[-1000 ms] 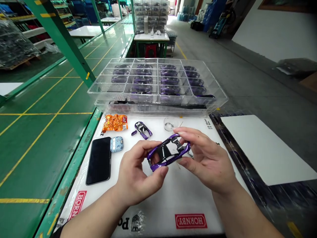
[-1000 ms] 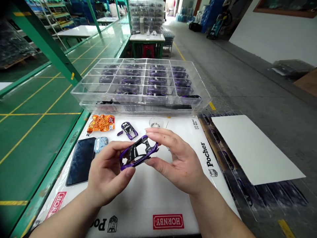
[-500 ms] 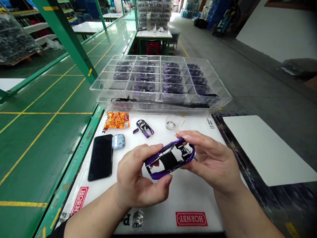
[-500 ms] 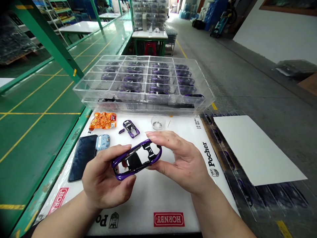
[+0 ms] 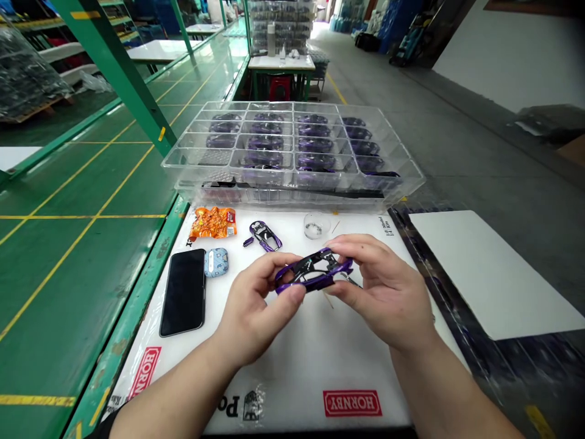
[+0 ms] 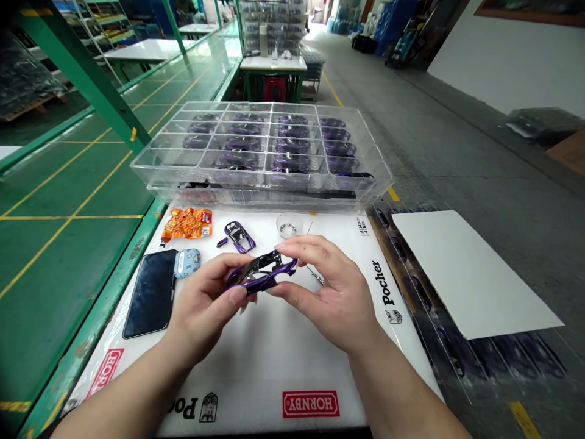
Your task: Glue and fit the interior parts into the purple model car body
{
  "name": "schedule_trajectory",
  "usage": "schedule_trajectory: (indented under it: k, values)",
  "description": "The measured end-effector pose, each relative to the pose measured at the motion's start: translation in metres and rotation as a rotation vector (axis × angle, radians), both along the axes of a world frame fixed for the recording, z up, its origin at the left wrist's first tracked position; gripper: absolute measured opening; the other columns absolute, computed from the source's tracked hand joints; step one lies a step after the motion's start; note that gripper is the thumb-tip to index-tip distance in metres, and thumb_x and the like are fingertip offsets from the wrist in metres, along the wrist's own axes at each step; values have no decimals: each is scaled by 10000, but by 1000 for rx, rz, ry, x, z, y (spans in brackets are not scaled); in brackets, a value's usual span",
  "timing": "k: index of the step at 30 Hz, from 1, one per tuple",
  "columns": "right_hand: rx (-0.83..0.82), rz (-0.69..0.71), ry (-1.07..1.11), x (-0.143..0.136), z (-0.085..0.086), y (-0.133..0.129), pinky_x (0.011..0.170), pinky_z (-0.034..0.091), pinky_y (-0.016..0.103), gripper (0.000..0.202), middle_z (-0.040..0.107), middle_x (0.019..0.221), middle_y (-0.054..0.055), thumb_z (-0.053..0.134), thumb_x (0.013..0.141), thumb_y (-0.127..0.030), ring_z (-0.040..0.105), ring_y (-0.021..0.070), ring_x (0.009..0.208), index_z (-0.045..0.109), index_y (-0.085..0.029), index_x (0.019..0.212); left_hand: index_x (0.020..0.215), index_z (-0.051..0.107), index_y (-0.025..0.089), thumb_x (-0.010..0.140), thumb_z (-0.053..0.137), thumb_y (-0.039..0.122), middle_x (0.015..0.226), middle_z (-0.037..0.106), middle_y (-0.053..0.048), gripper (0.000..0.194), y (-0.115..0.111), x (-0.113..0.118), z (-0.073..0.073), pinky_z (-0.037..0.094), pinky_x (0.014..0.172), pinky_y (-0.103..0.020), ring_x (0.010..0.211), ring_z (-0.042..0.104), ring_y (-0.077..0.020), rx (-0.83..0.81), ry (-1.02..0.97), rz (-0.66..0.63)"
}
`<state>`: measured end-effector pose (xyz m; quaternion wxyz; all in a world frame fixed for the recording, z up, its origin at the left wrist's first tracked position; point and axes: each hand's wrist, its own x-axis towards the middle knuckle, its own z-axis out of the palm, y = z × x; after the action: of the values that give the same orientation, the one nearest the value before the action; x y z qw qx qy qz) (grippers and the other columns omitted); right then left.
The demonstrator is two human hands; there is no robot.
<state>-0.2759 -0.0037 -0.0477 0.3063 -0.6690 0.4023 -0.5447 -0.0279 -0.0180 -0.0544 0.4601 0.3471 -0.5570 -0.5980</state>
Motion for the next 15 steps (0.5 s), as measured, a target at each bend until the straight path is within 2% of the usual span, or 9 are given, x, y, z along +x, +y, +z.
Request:
schedule_trajectory:
  k: [3,6,10,15]
  values:
    - [52,-67,45,1,-1,-1,1058,652,407,367,810,1381,39,976,1030,-294,763,258,1345,882,-409,1365,1199,833,150,1049,889,600,887,827,-85,477,-6,-5,0,526,671,-250,722,671,-156,373,167,-165]
    - [101,-110,65,1,-1,-3,992,638,394,238,816,1306,45,976,1035,-361,775,249,1260,892,-364,1258,1053,806,126,1002,908,646,920,847,-123,532,-10,-9,1,516,622,-248,657,663,-145,576,228,-259]
    - [100,-102,56,4,1,-4,983,622,380,196,814,1263,38,972,1042,-396,768,227,1206,885,-347,1211,1086,823,118,959,951,631,986,867,-147,544,-13,-9,-1,546,596,-242,660,693,-153,660,281,-301]
    - [115,-77,34,7,1,-3,989,607,377,175,797,1220,29,965,1048,-397,751,215,1177,857,-331,1169,1077,854,112,968,955,596,1023,861,-145,506,-13,-8,-5,562,592,-226,679,715,-149,666,309,-312]
